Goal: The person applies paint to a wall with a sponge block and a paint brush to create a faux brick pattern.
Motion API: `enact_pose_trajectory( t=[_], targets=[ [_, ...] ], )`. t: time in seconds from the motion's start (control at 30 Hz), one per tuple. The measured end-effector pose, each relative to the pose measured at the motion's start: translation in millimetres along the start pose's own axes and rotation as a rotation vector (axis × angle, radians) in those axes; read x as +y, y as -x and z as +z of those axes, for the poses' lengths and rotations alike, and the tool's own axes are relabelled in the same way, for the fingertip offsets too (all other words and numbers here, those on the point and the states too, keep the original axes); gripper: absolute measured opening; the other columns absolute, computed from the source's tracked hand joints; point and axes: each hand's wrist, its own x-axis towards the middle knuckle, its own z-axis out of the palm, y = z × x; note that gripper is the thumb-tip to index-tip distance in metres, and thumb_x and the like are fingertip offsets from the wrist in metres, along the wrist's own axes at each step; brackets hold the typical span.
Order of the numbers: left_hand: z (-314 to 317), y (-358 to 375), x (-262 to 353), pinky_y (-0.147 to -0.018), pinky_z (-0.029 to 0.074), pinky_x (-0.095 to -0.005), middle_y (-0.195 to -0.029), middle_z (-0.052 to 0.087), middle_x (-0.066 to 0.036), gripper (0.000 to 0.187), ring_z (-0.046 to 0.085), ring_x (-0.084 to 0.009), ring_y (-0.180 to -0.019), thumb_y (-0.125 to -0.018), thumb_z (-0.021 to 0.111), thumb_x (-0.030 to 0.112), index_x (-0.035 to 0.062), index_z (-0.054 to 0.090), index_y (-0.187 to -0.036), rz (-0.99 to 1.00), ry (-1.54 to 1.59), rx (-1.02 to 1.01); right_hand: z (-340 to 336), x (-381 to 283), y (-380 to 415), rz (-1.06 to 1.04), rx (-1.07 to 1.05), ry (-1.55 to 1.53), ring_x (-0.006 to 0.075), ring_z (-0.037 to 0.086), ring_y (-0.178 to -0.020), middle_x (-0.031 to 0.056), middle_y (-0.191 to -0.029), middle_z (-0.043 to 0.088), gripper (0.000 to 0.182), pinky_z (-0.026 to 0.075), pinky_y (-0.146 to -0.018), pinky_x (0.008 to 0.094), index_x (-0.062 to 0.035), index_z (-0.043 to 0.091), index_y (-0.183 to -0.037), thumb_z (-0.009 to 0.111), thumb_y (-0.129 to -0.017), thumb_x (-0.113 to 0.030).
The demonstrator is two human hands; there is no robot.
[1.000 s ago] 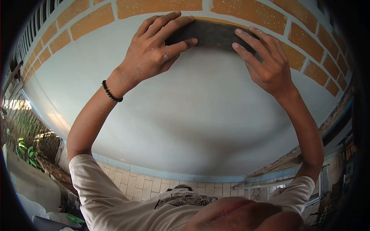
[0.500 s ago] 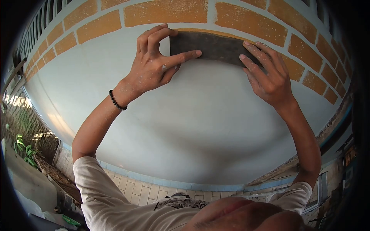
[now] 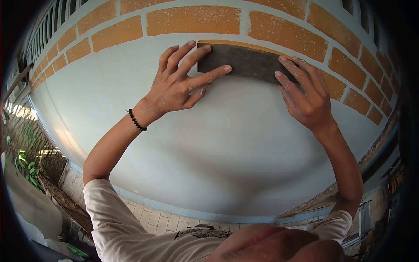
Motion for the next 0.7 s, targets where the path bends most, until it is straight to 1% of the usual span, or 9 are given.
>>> enact_pose_trajectory(
  t=[0.1, 0.2, 0.3, 0.4, 0.5, 0.6, 0.7],
  targets=[
    [11.5, 9.3, -0.5, -0.125, 0.019, -0.0474, -0.165, 0.036, -0.007, 0.060, 0.023, -0.0286, -0.154, -0.090, 0.073, 0.037, 0.0457, 0.056, -0.148, 0.013, -0.052, 0.028, 0.8, -1.4, 0.0, 0.003, 0.002, 0.000, 0.0305, 0.065, -0.119, 0.0096, -0.129, 0.071, 0.029, 0.057, -0.092, 0.0414, -0.0061, 0.077, -0.107, 0.080, -0.079, 0.000],
    [17.9, 12.0, 0.2, -0.125, 0.019, -0.0474, -0.167, 0.033, -0.008, 0.058, 0.023, -0.0285, -0.155, -0.092, 0.070, 0.040, 0.0455, 0.056, -0.148, 0.005, -0.055, 0.034, 2.0, -2.1, -0.4, 0.010, 0.003, -0.004, 0.0308, 0.065, -0.119, 0.0104, -0.129, 0.071, 0.029, 0.057, -0.094, 0.0420, -0.0060, 0.077, -0.107, 0.080, -0.078, 0.001],
    [25.0, 14.4, -0.8, -0.125, 0.020, -0.0480, -0.166, 0.034, -0.009, 0.057, 0.024, -0.0291, -0.155, -0.093, 0.068, 0.042, 0.0453, 0.056, -0.148, 0.015, -0.059, 0.051, 2.9, -4.1, -1.0, 0.020, 0.003, -0.004, 0.0313, 0.065, -0.120, 0.0109, -0.129, 0.071, 0.030, 0.058, -0.094, 0.0422, -0.0059, 0.077, -0.107, 0.080, -0.077, 0.002],
    [26.4, 14.7, -1.0, -0.124, 0.022, -0.0485, -0.166, 0.035, -0.009, 0.056, 0.024, -0.0291, -0.154, -0.093, 0.069, 0.042, 0.0449, 0.056, -0.147, 0.017, -0.055, 0.059, 4.0, -5.3, -1.1, 0.029, 0.005, -0.005, 0.0321, 0.065, -0.119, 0.0110, -0.129, 0.071, 0.032, 0.058, -0.095, 0.0419, -0.0059, 0.077, -0.107, 0.081, -0.076, 0.002],
    [27.2, 12.6, -2.4, -0.123, 0.024, -0.0487, -0.165, 0.035, -0.009, 0.058, 0.026, -0.0290, -0.154, -0.091, 0.072, 0.038, 0.0446, 0.057, -0.147, 0.017, -0.037, 0.101, 4.6, -4.6, -1.4, 0.024, -0.005, 0.004, 0.0326, 0.064, -0.118, 0.0121, -0.130, 0.070, 0.034, 0.059, -0.095, 0.0415, -0.0056, 0.077, -0.108, 0.082, -0.075, 0.003],
    [19.0, 7.5, 3.3, -0.122, 0.027, -0.0478, -0.164, 0.038, -0.009, 0.061, 0.028, -0.0289, -0.153, -0.086, 0.078, 0.030, 0.0441, 0.061, -0.143, -0.031, 0.031, 0.095, 2.4, -4.8, -2.4, 0.040, -0.011, -0.013, 0.0327, 0.065, -0.117, 0.0138, -0.133, 0.068, 0.038, 0.059, -0.095, 0.0414, -0.0053, 0.076, -0.109, 0.084, -0.073, 0.002],
    [8.8, -3.0, 5.0, -0.120, 0.031, -0.0464, -0.162, 0.044, -0.007, 0.065, 0.031, -0.0288, -0.152, -0.079, 0.083, 0.024, 0.0446, 0.065, -0.138, -0.031, -0.009, 0.112, 1.7, -4.9, -0.9, 0.070, -0.026, -0.018, 0.0326, 0.064, -0.116, 0.0151, -0.134, 0.066, 0.041, 0.059, -0.094, 0.0410, -0.0049, 0.074, -0.109, 0.086, -0.070, 0.001]
  ],
)
